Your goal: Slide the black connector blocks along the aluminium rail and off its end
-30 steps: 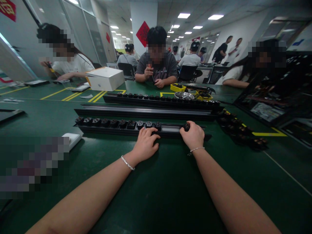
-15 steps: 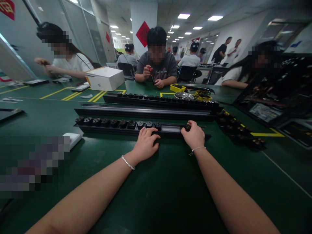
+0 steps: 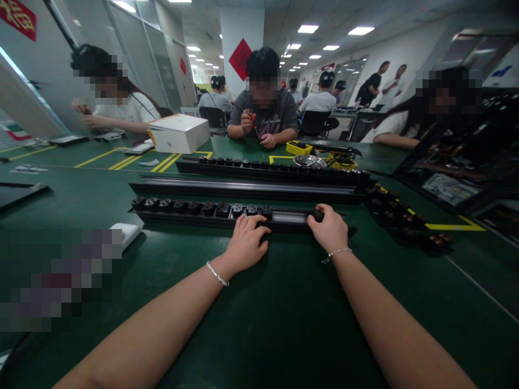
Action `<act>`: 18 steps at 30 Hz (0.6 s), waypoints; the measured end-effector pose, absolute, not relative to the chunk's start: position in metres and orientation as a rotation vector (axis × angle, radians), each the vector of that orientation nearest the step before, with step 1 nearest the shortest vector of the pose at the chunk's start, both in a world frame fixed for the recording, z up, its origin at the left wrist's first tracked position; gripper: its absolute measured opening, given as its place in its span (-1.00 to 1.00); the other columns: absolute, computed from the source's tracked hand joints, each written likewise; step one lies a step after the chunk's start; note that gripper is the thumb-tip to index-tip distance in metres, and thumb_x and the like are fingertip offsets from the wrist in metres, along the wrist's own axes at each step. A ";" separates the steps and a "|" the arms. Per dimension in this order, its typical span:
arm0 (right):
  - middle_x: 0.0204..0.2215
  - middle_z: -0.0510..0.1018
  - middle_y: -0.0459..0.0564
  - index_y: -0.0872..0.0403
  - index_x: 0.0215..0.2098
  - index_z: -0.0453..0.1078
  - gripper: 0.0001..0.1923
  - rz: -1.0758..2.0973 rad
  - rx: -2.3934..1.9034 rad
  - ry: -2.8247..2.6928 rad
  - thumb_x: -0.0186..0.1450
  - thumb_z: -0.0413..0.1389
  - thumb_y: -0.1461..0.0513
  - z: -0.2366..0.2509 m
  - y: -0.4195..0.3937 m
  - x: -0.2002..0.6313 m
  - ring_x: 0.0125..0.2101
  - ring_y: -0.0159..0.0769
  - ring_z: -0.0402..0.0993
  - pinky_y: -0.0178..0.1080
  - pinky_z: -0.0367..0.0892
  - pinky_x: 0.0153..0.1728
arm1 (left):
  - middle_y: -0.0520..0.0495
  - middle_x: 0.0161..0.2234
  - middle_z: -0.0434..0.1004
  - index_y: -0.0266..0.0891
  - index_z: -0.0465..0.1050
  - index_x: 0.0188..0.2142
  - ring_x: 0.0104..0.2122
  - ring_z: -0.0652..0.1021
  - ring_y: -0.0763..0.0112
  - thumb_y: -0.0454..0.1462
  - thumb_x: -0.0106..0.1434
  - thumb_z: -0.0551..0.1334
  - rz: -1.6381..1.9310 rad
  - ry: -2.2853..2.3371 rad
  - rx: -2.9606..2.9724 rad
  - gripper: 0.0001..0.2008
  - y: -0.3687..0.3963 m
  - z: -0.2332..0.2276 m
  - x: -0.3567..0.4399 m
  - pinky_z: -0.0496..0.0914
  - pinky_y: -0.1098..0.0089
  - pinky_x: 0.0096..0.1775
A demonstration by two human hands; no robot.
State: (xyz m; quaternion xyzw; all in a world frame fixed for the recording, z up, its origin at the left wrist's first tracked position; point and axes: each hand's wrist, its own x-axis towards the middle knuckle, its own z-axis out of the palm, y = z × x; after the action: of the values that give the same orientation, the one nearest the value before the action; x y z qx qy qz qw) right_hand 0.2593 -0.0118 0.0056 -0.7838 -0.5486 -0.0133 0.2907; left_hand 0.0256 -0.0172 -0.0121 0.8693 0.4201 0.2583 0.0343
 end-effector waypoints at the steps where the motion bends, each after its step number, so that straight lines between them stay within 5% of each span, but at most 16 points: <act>1: -0.15 0.50 0.11 0.09 0.01 0.32 -0.54 -0.042 -2.088 -1.465 0.17 0.00 0.10 0.005 -0.012 0.259 -0.08 -0.09 0.36 -0.08 0.20 -0.05 | -0.12 0.07 0.32 -0.13 0.46 -0.14 0.13 0.29 0.14 -0.28 0.15 0.18 0.799 1.299 2.670 -0.74 -0.017 -0.013 0.026 -0.02 -0.07 0.23; 18: -0.16 0.51 0.10 0.11 -0.01 0.32 -0.55 -0.095 -2.043 -1.481 0.15 -0.01 0.14 0.003 -0.011 0.264 -0.08 -0.10 0.36 -0.08 0.17 -0.02 | -0.12 0.08 0.32 -0.13 0.46 -0.14 0.13 0.29 0.14 -0.27 0.16 0.17 0.787 1.315 2.678 -0.74 -0.017 -0.014 0.027 -0.04 -0.07 0.23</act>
State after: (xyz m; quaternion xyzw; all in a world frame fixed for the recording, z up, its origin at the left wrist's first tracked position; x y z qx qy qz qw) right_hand 0.2644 -0.0113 0.0026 -0.7709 -0.5589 -0.0357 0.3033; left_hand 0.0265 -0.0171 -0.0136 0.8675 0.4262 0.2549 0.0282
